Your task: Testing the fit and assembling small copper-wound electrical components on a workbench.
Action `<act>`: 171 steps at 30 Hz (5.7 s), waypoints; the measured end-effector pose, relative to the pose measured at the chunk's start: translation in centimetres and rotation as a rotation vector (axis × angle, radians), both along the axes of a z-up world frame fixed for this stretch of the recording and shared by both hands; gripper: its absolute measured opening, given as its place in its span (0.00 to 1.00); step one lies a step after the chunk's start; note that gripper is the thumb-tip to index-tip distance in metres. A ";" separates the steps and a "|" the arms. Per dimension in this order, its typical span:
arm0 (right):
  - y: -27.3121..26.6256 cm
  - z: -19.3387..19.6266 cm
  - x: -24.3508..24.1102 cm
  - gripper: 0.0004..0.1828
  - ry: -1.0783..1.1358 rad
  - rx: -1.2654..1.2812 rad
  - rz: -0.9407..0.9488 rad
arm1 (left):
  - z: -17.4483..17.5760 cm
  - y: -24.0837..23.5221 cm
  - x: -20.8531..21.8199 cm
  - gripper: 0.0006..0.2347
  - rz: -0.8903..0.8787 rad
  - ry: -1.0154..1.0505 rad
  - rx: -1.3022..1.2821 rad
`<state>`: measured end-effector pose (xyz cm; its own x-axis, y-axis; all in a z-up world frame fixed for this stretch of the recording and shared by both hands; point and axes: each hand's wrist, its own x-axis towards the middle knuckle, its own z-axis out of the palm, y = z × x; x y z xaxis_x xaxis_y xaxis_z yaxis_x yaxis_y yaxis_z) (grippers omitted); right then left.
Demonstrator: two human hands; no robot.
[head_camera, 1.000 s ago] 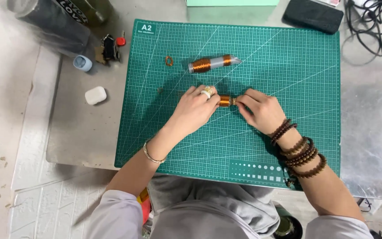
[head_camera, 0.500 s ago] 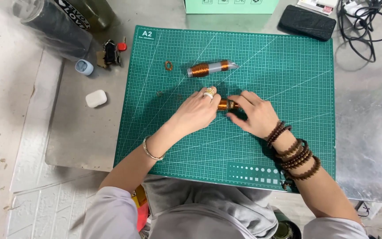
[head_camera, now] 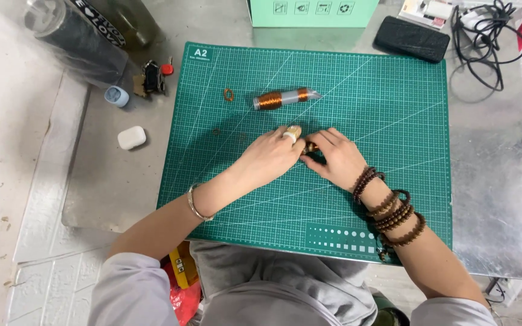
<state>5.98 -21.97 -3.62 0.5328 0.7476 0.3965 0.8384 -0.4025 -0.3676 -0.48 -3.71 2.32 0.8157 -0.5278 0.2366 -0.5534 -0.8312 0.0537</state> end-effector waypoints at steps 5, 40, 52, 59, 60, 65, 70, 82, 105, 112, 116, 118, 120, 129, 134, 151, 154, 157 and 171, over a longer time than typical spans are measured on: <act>0.1 1.1 -0.2 0.14 0.041 -0.001 -0.004 | -4.4 1.4 -0.3 0.06 -0.029 -0.123 -0.066; 0.7 -1.2 -1.0 0.12 -0.041 -0.114 -0.021 | -4.6 0.9 0.2 0.08 -0.038 -0.039 -0.098; 0.4 1.0 -0.7 0.14 -0.104 -0.134 -0.102 | 5.8 2.3 -1.4 0.09 -0.039 0.504 -0.419; -0.1 -1.2 -0.5 0.13 -0.183 -0.140 -0.135 | 9.3 0.7 -2.7 0.08 -0.160 0.550 -0.674; -0.2 -2.1 -0.3 0.11 -0.224 -0.151 -0.153 | 10.0 0.6 -2.7 0.09 -0.189 0.580 -0.748; -0.2 -2.6 -0.3 0.05 -0.240 -0.129 -0.155 | 10.6 -0.2 -2.6 0.09 -0.214 0.569 -0.811; -0.1 -1.3 -0.6 0.08 -0.184 -0.147 -0.180 | 11.4 0.8 -2.1 0.11 -0.209 0.626 -0.820; 0.0 -0.1 -0.7 0.26 -0.112 -0.201 -0.208 | 13.9 -2.9 -7.0 0.13 0.272 0.010 -0.137; -2.9 3.9 1.3 0.11 0.802 0.549 -0.263 | -1.1 -2.1 1.3 0.16 0.170 0.207 -0.512; -4.5 4.4 2.2 0.11 0.412 0.401 -0.361 | -7.2 -3.1 3.9 0.10 0.095 -0.164 -0.449; -6.6 4.0 3.6 0.13 0.332 0.350 -0.462 | -6.5 -2.6 3.4 0.08 0.105 0.019 -0.600; -7.8 3.8 4.4 0.14 0.332 0.350 -0.496 | -6.0 -2.3 2.9 0.08 0.119 0.036 -0.611; -8.8 4.0 4.9 0.16 0.566 0.455 -0.576 | -5.2 -1.9 2.5 0.07 0.127 0.021 -0.542; -14.1 2.9 7.4 0.16 0.694 0.700 -0.758 | -4.5 -1.5 2.0 0.08 0.182 -0.018 -0.584; -16.6 1.9 8.6 0.16 0.791 0.904 -0.847 | -4.8 -1.5 2.0 0.07 0.186 -0.016 -0.576; -4.3 6.9 0.3 0.07 0.158 0.444 -0.317 | -0.9 -2.3 1.1 0.09 0.040 0.110 -1.092; -2.8 7.4 -0.8 0.06 0.223 0.394 -0.204 | 0.0 -3.1 0.6 0.10 -0.024 0.007 -1.087; -2.5 7.6 -1.3 0.06 0.286 0.400 -0.109 | 0.0 -3.5 0.5 0.11 -0.033 -0.091 -1.081; -2.6 8.6 -2.0 0.03 0.159 0.380 -0.036 | 0.8 -2.8 0.2 0.07 -0.041 -0.017 -1.320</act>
<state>4.03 -24.60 5.01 0.6325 0.5437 0.5517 0.7472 -0.2407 -0.6195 -0.31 -6.54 3.13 0.7964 0.0821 0.5992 -0.5857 -0.1421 0.7980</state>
